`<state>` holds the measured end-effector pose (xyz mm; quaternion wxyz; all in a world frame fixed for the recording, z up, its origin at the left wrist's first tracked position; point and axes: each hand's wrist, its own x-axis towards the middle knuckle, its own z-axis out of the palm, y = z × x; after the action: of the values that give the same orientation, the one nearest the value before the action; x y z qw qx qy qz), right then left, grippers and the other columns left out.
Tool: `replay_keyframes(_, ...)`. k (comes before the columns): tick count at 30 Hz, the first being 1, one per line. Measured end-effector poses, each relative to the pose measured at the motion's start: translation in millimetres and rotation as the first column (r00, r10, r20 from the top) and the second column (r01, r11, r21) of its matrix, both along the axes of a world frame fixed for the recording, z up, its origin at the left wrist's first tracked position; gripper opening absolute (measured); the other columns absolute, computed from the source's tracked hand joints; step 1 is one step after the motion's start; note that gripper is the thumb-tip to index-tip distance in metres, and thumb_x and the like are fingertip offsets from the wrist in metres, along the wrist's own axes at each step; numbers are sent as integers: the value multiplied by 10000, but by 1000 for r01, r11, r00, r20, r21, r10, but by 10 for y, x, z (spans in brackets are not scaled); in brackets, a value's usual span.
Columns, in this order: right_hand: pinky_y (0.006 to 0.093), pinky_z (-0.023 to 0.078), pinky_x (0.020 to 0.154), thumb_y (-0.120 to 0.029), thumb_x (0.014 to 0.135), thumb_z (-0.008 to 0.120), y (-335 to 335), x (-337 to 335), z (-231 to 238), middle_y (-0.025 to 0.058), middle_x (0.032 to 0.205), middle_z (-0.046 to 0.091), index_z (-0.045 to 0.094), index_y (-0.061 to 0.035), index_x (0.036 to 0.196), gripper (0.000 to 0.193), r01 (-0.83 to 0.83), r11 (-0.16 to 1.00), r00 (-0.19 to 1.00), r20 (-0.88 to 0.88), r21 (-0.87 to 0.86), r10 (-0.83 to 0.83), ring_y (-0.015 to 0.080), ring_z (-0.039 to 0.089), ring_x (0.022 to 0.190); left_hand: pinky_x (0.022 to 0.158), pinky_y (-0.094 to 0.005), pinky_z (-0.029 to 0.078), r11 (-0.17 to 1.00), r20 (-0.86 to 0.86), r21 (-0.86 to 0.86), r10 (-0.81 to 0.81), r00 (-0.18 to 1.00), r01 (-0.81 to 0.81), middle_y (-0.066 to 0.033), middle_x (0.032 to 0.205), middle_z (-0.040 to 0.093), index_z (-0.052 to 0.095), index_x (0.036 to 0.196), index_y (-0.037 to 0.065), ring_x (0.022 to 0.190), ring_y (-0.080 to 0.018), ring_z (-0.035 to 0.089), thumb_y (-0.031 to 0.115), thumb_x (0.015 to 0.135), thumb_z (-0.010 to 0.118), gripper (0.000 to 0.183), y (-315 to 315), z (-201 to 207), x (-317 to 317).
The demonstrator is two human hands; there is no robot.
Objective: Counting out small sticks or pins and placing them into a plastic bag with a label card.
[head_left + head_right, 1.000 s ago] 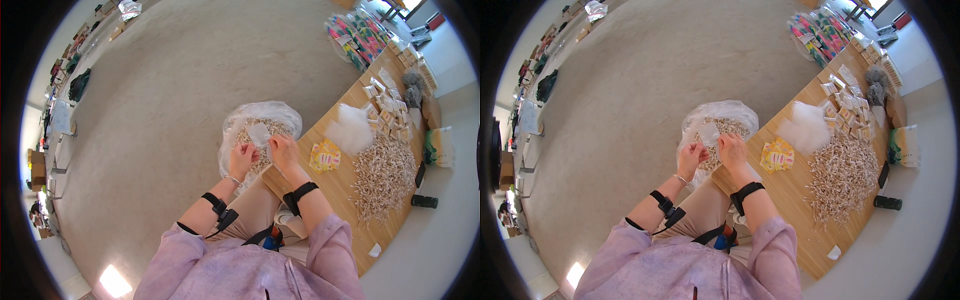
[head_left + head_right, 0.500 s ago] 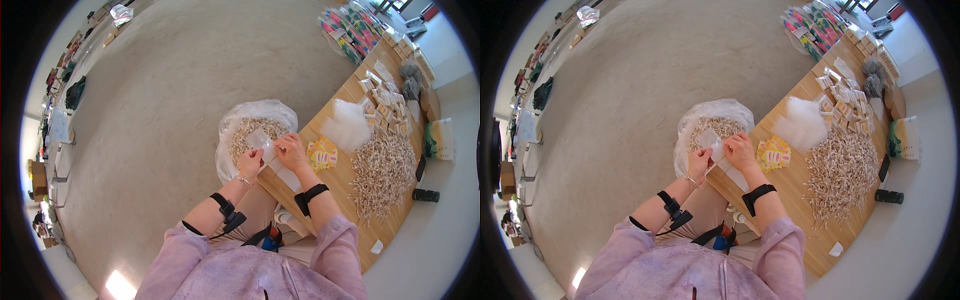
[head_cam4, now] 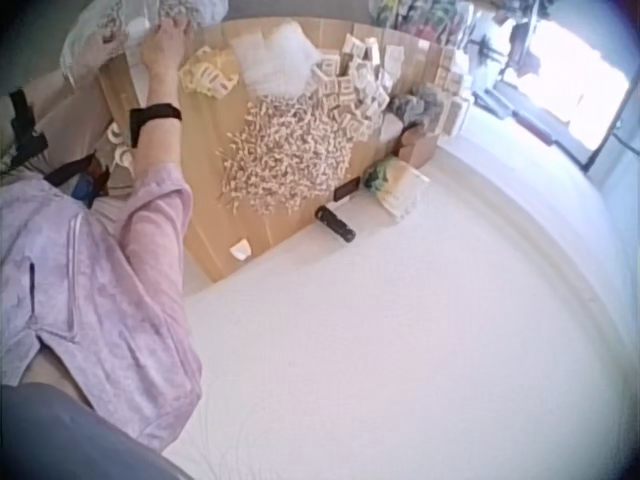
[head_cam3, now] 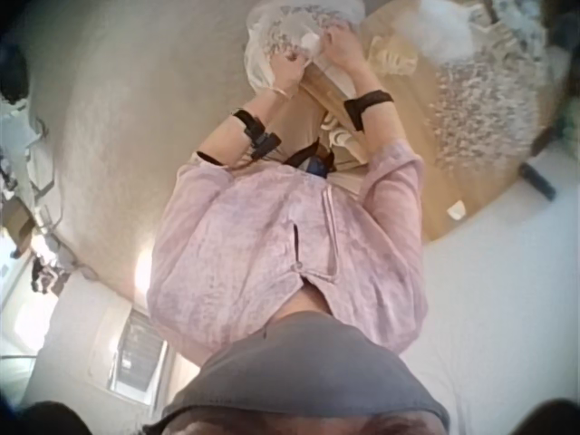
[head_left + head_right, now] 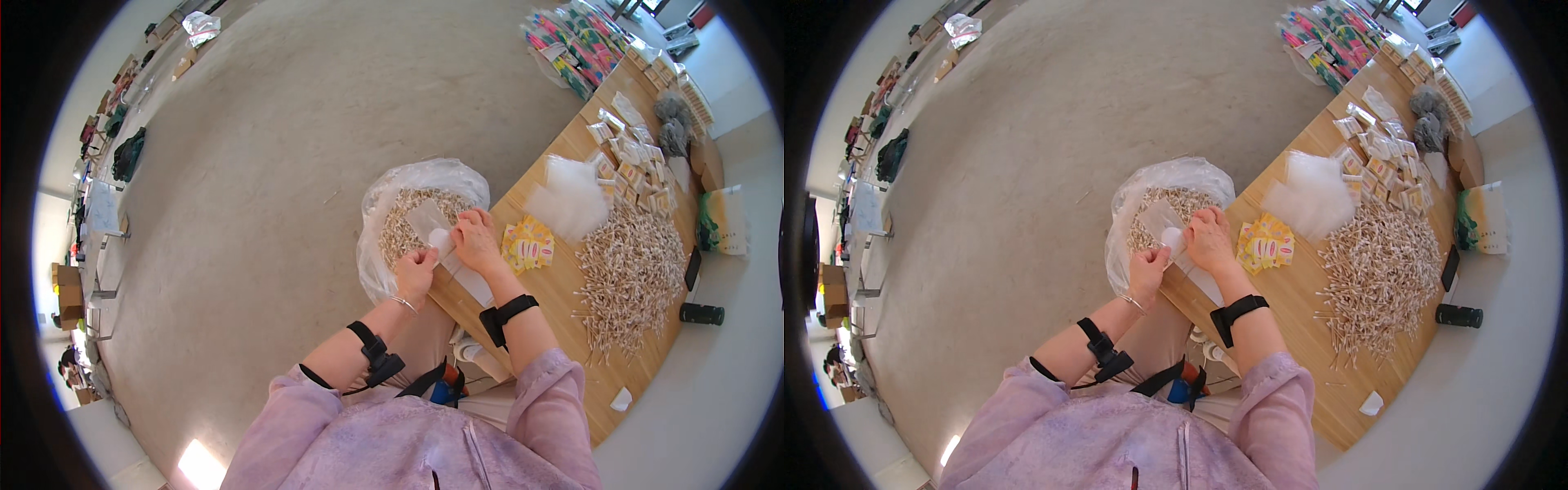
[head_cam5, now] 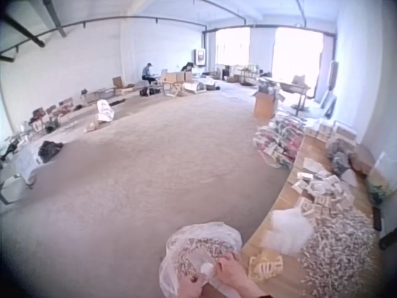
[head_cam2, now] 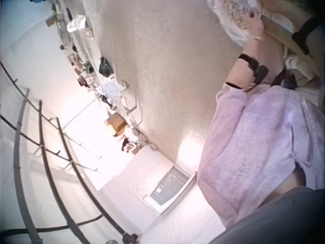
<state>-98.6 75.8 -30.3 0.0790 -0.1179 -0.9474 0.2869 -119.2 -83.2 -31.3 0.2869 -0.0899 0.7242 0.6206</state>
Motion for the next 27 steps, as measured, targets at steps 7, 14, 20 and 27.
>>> replay_keyframes(7, 462, 266, 1062, -198, 818, 597, 32, 107, 1, 92, 1252, 508, 647, -76, 886, 149, 11, 1000, 997, 76, 15, -12, 363, 318, 1281, 594, -227, 413, 991, -114, -99, -100, 988, 89, 13, 746, 600, 657, 847, 17, 667, -66, 502, 234, 853, 672, 218, -9, -142, 134)
replay_keyframes(14, 478, 307, 1021, -164, 808, 608, -117, 210, 12, 97, 1223, 503, 632, -84, 890, 117, 186, 980, 977, -123, 72, -177, 361, 346, 1252, 662, -247, 445, 958, 4, -126, -260, 966, 259, -26, 830, 611, 619, 956, -1, 740, -110, 550, 249, 836, 687, 285, -35, -93, 0)
replay_keyframes(20, 474, 323, 1006, -94, 769, 638, 4, 903, 272, 114, 1213, 505, 613, -86, 962, 195, 392, 917, 909, -182, 68, -375, 346, 368, 1236, 1032, -427, 299, 897, -789, -436, -342, 511, -72, -181, 1307, 458, 518, 1213, 52, 1224, -342, 400, 187, 813, 639, 439, 120, 56, 120)
replay_keyframes(27, 508, 224, 1060, -237, 753, 676, 296, 2379, 134, 185, 1336, 412, 546, -106, 1144, 432, 960, 251, 274, -222, 126, -936, 348, 310, 1296, 1062, -509, 197, 670, -654, -718, -742, 145, 190, -129, 1389, 396, 555, 1216, 130, 1323, -329, 281, 204, 820, 595, 405, 355, 129, 54)
